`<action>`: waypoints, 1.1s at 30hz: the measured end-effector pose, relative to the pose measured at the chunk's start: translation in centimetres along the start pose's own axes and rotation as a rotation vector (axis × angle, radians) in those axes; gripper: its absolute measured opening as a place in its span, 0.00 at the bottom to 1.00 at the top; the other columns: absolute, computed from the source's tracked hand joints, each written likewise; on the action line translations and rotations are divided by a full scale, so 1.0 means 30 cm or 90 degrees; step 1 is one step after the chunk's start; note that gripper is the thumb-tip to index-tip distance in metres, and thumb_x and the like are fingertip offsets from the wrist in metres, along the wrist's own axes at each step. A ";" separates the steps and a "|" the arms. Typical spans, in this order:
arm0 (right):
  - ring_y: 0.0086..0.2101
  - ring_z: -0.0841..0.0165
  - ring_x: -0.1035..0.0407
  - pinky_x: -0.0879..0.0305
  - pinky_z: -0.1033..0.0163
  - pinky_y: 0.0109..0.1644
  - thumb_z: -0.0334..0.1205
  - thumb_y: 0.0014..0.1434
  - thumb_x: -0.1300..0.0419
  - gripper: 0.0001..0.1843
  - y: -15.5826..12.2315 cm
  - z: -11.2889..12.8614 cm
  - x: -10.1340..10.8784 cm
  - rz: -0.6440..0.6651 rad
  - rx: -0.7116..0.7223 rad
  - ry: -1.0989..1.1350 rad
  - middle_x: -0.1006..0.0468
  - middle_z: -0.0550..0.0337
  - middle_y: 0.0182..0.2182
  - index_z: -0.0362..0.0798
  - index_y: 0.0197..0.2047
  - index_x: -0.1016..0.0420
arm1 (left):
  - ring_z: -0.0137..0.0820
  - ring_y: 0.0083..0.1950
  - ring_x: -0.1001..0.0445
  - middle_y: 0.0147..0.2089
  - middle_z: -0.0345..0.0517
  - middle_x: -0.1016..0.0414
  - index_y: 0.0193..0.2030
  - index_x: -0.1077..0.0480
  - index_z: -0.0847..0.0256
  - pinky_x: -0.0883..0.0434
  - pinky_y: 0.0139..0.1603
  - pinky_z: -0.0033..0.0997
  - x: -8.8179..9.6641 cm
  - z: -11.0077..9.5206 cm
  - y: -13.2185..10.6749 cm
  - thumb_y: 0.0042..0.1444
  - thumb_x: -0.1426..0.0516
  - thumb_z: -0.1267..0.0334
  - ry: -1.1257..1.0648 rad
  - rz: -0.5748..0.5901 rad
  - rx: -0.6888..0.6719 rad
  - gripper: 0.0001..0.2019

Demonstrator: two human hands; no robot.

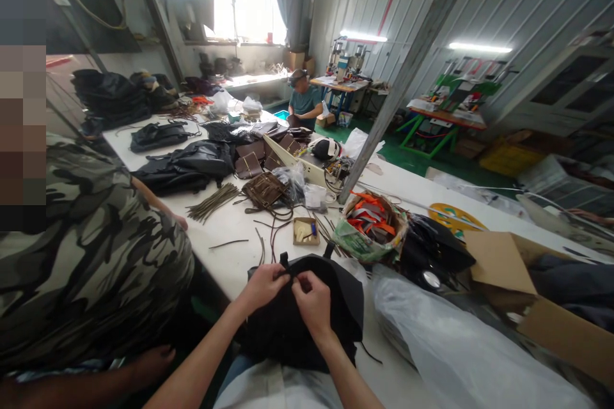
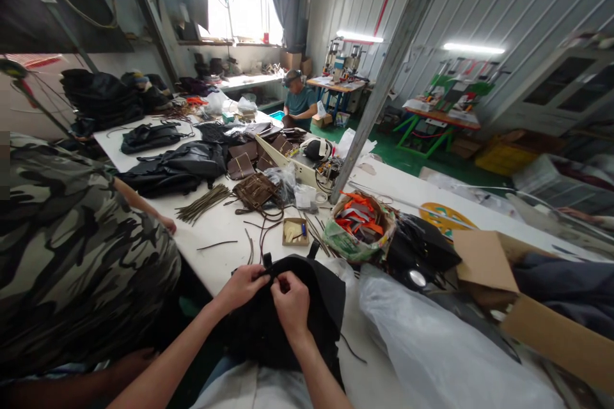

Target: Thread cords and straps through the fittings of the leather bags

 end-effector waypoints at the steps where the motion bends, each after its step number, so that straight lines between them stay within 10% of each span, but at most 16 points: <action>1: 0.31 0.64 0.26 0.34 0.64 0.39 0.43 0.66 0.38 0.09 -0.001 0.002 -0.002 0.004 0.003 0.003 0.18 0.60 0.30 0.50 0.35 0.20 | 0.31 0.32 0.30 0.28 0.39 0.25 0.31 0.25 0.60 0.39 0.36 0.30 0.000 -0.002 0.001 0.64 0.41 0.57 0.000 -0.001 0.000 0.13; 16: 0.30 0.63 0.26 0.34 0.63 0.38 0.41 0.63 0.36 0.08 0.019 0.005 0.006 0.041 -0.018 0.028 0.18 0.60 0.28 0.50 0.33 0.18 | 0.31 0.33 0.27 0.30 0.40 0.22 0.34 0.23 0.61 0.36 0.35 0.29 -0.004 -0.001 -0.006 0.65 0.42 0.60 0.033 -0.003 -0.024 0.11; 26: 0.35 0.58 0.18 0.22 0.61 0.39 0.51 0.68 0.34 0.17 0.015 -0.012 -0.008 0.024 -0.059 0.123 0.14 0.52 0.35 0.47 0.50 0.22 | 0.35 0.39 0.22 0.36 0.46 0.18 0.40 0.21 0.59 0.30 0.45 0.34 -0.036 -0.032 -0.059 0.64 0.43 0.71 0.177 -0.033 -0.158 0.08; 33: 0.56 0.55 0.21 0.25 0.56 0.60 0.45 0.79 0.54 0.25 0.010 0.062 0.001 0.129 0.108 -0.185 0.18 0.41 0.57 0.46 0.68 0.25 | 0.46 0.45 0.24 0.41 0.55 0.20 0.46 0.22 0.62 0.29 0.50 0.49 -0.161 -0.066 -0.116 0.68 0.48 0.74 0.326 -0.105 -0.245 0.13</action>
Point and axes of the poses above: each hand's wrist, its own y-axis towards the middle knuckle, its own x-axis out of the back of the hand, z = x × y, the point moved 4 cm from there along y, towards the middle knuckle
